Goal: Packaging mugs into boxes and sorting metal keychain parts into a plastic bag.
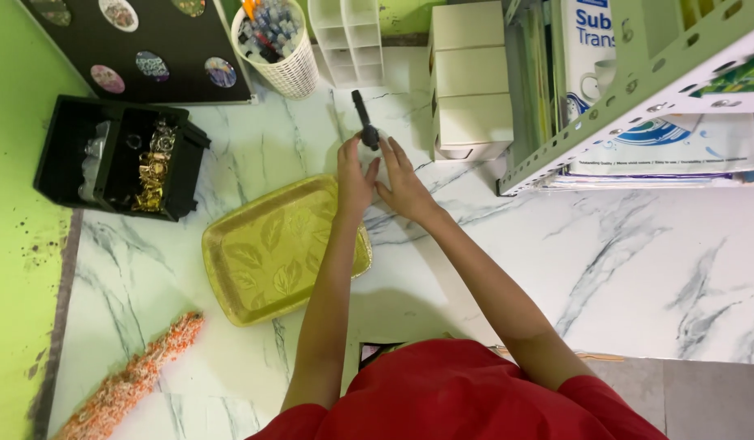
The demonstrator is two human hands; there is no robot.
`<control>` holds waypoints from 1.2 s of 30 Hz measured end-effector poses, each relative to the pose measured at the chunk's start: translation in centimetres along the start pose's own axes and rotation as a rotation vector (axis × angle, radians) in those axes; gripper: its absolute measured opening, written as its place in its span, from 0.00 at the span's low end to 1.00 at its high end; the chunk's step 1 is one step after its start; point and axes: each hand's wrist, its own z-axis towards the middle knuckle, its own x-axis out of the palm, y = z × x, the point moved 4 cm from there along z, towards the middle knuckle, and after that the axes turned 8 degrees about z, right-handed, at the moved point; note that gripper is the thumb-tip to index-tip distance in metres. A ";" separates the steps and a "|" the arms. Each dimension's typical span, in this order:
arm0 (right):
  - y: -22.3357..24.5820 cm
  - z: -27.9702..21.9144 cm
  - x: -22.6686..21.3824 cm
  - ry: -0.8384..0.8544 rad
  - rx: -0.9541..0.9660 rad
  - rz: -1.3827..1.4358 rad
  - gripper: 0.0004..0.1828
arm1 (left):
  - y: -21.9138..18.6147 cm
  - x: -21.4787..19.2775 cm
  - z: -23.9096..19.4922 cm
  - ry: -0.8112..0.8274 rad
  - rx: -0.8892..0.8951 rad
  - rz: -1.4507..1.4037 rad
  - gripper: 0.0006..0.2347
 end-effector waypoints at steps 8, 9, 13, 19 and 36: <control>-4.2 -1.6 -1.4 -0.191 -0.048 -0.042 0.49 | -1.0 4.6 1.8 0.186 -0.068 -0.230 0.28; -4.1 -2.0 -1.4 -0.209 -0.059 -0.037 0.48 | -1.0 4.7 1.6 0.205 -0.040 -0.233 0.29; -1.9 -4.5 0.1 -0.230 -0.076 -0.064 0.44 | -1.0 0.9 -1.3 0.190 -0.102 -0.278 0.29; 1.3 -5.9 5.2 0.137 0.259 0.101 0.37 | -0.4 -8.6 -9.1 0.154 -0.308 -0.166 0.16; -2.2 -7.9 8.0 0.135 -0.034 -0.081 0.45 | 5.6 -17.9 -30.7 -0.412 -0.696 0.492 0.27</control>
